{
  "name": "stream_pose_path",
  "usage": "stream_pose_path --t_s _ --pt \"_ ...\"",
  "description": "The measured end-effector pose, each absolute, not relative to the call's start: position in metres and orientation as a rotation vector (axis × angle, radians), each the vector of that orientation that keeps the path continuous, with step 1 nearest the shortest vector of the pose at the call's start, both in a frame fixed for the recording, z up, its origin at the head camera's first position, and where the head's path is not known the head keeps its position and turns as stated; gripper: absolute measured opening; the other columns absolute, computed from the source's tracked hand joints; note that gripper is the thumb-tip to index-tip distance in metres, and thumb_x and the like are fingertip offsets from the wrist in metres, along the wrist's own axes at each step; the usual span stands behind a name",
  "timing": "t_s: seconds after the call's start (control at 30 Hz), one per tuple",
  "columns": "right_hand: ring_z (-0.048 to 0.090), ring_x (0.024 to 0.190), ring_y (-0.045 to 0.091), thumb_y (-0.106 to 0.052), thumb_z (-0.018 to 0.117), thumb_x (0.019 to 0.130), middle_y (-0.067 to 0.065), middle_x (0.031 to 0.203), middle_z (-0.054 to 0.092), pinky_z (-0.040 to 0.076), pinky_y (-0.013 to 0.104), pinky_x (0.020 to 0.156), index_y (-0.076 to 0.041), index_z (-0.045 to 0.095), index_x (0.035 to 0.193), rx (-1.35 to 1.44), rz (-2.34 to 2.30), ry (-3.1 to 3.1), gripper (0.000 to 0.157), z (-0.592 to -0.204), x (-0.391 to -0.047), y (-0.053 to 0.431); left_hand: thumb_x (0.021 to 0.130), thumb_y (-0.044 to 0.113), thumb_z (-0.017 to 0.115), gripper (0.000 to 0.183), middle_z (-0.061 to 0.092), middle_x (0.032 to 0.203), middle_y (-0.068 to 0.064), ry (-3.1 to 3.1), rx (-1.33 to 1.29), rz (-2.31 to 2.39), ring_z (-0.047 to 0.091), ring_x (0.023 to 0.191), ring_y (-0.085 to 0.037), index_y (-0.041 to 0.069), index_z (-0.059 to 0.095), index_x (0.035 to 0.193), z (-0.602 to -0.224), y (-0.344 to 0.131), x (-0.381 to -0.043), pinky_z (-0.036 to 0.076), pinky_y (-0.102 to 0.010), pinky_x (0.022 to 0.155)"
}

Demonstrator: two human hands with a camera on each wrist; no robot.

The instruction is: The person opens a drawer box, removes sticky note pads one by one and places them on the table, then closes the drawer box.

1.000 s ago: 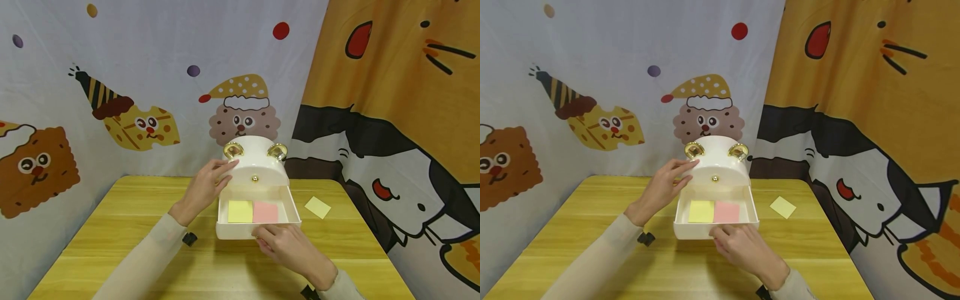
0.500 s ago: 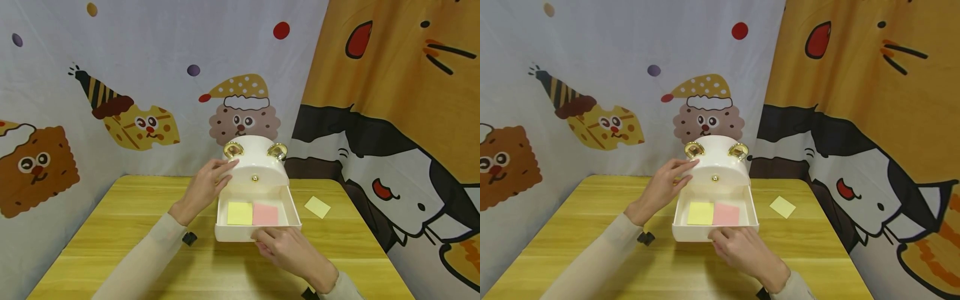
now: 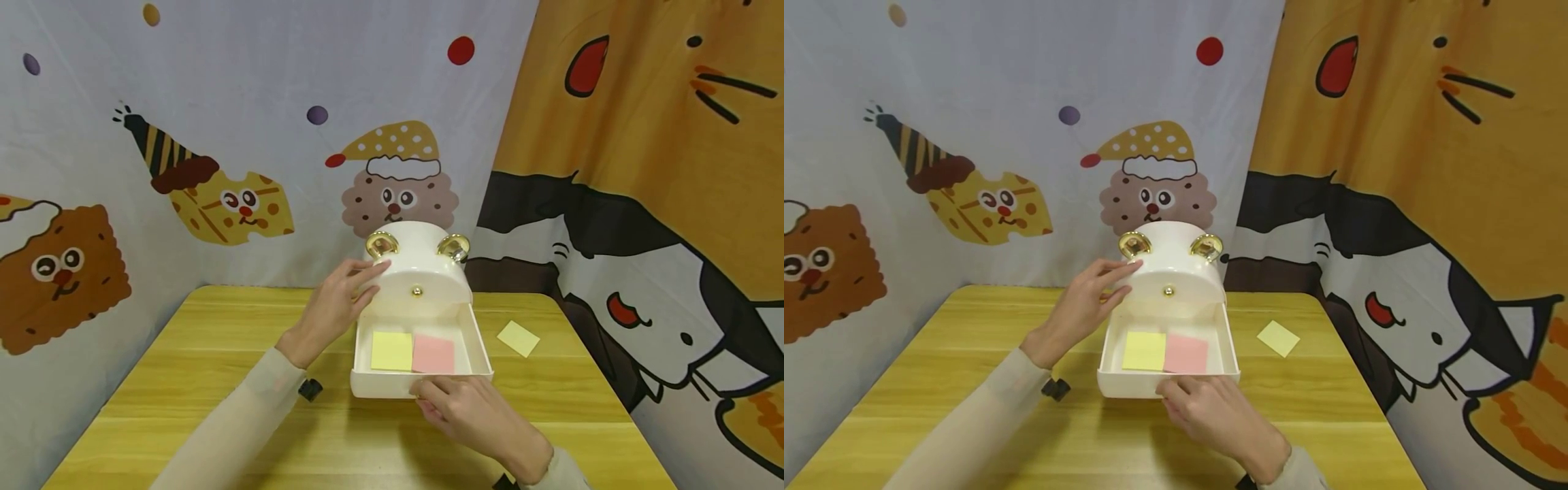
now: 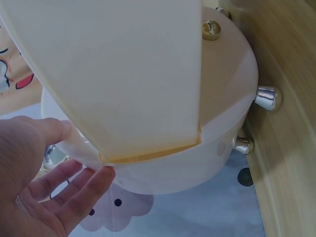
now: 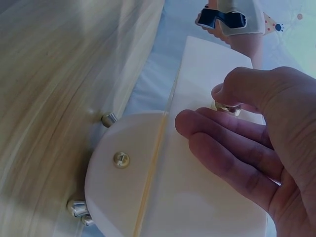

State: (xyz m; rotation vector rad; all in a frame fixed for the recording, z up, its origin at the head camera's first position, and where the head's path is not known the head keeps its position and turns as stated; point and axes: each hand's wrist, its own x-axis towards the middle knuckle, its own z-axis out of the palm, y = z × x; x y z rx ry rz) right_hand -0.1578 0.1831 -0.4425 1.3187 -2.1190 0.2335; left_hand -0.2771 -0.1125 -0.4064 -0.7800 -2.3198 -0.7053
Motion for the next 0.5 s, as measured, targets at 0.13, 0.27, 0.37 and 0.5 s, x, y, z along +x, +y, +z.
stream_pose_path --t_s 0.13,0.27,0.37,0.5 --pt "0.062 0.066 -0.002 -0.01 0.099 0.086 -0.013 0.096 0.08 0.049 0.01 0.057 -0.019 0.079 0.112 1.313 0.235 -2.118 0.034 -0.4439 -0.1572 0.1833 0.111 0.016 0.082 0.056 0.073 0.143 -0.017 -2.338 -0.774 -0.697 0.078 0.101 -0.024 0.024 0.069 0.165 -0.4067 -0.1121 -0.2768 0.065 -0.031 0.071" --pt "0.064 0.067 -0.001 -0.01 0.1 0.085 -0.013 0.097 0.081 0.051 0.011 0.058 -0.019 0.079 0.112 1.317 0.244 -2.12 0.035 -0.4441 -0.1574 0.1832 0.112 0.015 0.081 0.056 0.073 0.144 -0.017 -2.345 -0.773 -0.703 0.079 0.103 -0.025 0.024 0.069 0.165 -0.4072 -0.1121 -0.2772 0.066 -0.032 0.072" --pt "0.065 0.068 -0.001 -0.011 0.102 0.084 -0.013 0.098 0.082 0.053 0.013 0.058 -0.02 0.081 0.112 1.32 0.25 -2.13 0.036 -0.443 -0.157 0.1833 0.112 0.015 0.081 0.056 0.073 0.144 -0.017 -2.345 -0.776 -0.711 0.079 0.106 -0.026 0.024 0.068 0.165 -0.4074 -0.1123 -0.2771 0.067 -0.033 0.075" --pt "0.068 0.069 -0.001 -0.011 0.103 0.084 -0.013 0.101 0.084 0.055 0.014 0.059 -0.02 0.082 0.114 1.328 0.261 -2.14 0.038 -0.4407 -0.1566 0.1838 0.112 0.015 0.081 0.056 0.073 0.144 -0.017 -2.34 -0.778 -0.719 0.079 0.108 -0.027 0.024 0.068 0.166 -0.4068 -0.1126 -0.2756 0.068 -0.034 0.075"
